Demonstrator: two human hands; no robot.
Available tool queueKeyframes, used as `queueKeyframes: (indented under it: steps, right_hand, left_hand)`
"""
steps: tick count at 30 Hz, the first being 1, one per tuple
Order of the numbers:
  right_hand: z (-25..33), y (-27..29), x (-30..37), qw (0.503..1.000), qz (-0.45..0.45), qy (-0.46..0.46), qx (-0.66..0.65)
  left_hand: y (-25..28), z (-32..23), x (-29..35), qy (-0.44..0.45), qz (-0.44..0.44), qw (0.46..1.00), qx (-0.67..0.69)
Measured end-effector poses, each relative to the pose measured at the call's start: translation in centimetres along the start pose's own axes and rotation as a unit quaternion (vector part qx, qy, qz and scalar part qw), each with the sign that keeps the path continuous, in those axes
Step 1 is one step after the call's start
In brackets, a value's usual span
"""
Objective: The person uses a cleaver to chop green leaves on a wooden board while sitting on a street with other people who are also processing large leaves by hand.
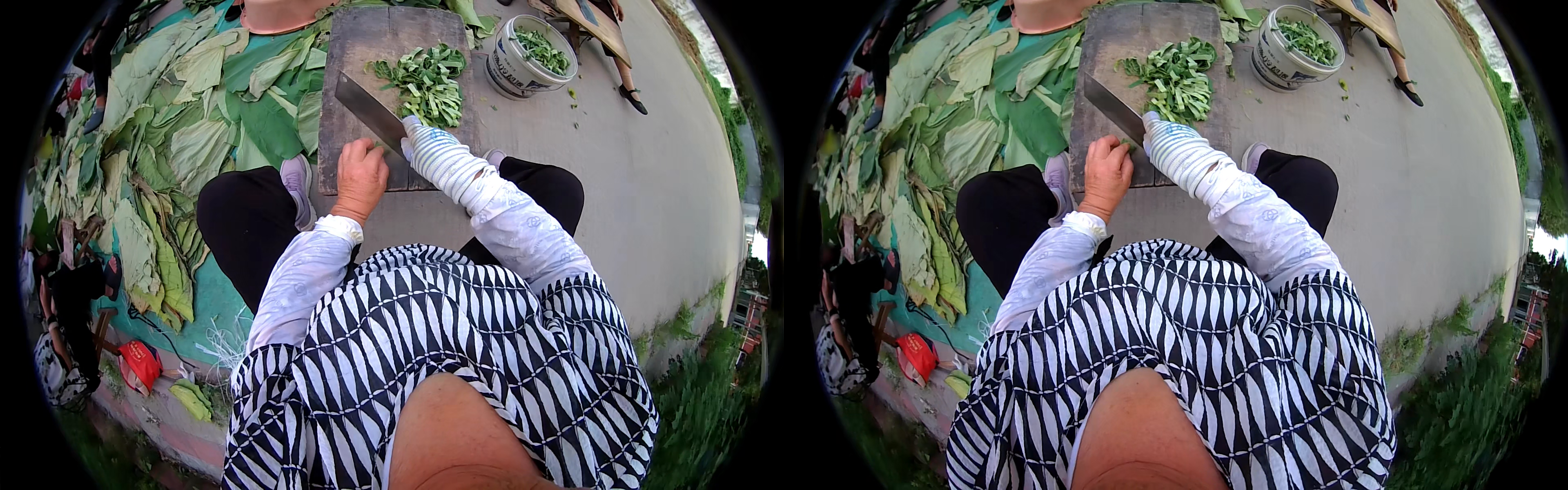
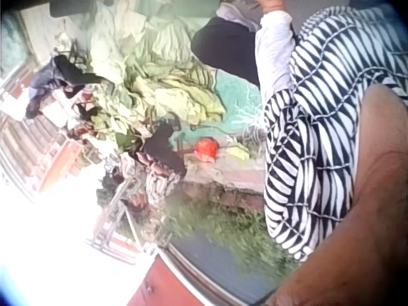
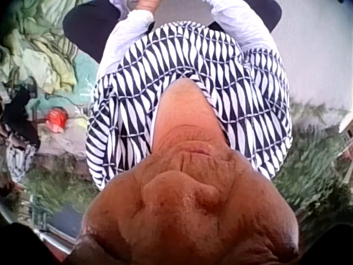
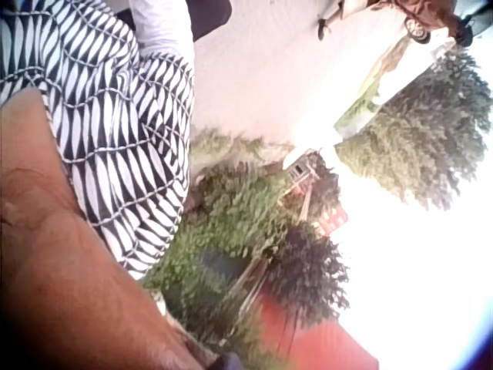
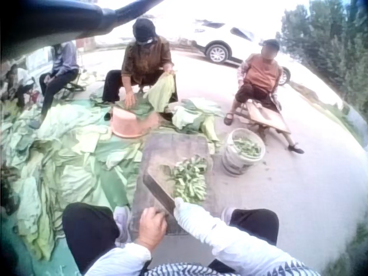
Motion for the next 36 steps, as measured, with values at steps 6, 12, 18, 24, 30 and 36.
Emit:
queueKeyframes:
  steps: [6, 12, 18, 24, 30, 36]
  right_hand:
    - [-0.3, 2.8, 1.8, 0.998, -0.007, -0.052, -0.025]
    - [0.7, 1.5, 6.6, 0.989, -0.101, 0.105, -0.036]
    - [2.0, 2.4, 10.5, 0.989, 0.031, 0.112, 0.089]
    - [2.5, 2.9, 11.6, 0.982, 0.051, 0.121, 0.133]
    - [2.8, 1.7, 8.8, 0.981, 0.056, 0.129, 0.132]
    - [1.7, 1.2, 4.3, 0.983, -0.010, 0.168, 0.071]
  left_hand:
    - [0.1, 0.2, 0.2, 0.014, 0.008, 1.000, -0.008]
    - [-0.4, 0.4, 0.1, 0.005, 0.002, 1.000, 0.009]
    - [0.0, 0.1, 0.1, 0.000, -0.006, 1.000, 0.003]
    - [-0.4, 0.1, -0.1, 0.007, 0.011, 1.000, -0.001]
    - [-0.3, 0.4, 0.3, 0.007, 0.016, 1.000, 0.000]
    - [-0.6, -0.1, -0.2, -0.014, 0.009, 1.000, 0.023]
Point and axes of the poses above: each hand's wrist, its own x-axis away from the middle knuckle, its own y-axis out of the back of the hand, z = x × y, the point moved 5 cm from there along -x, towards the middle knuckle, and after that the axes turned 1 degree about x, right-handed, at the moved point
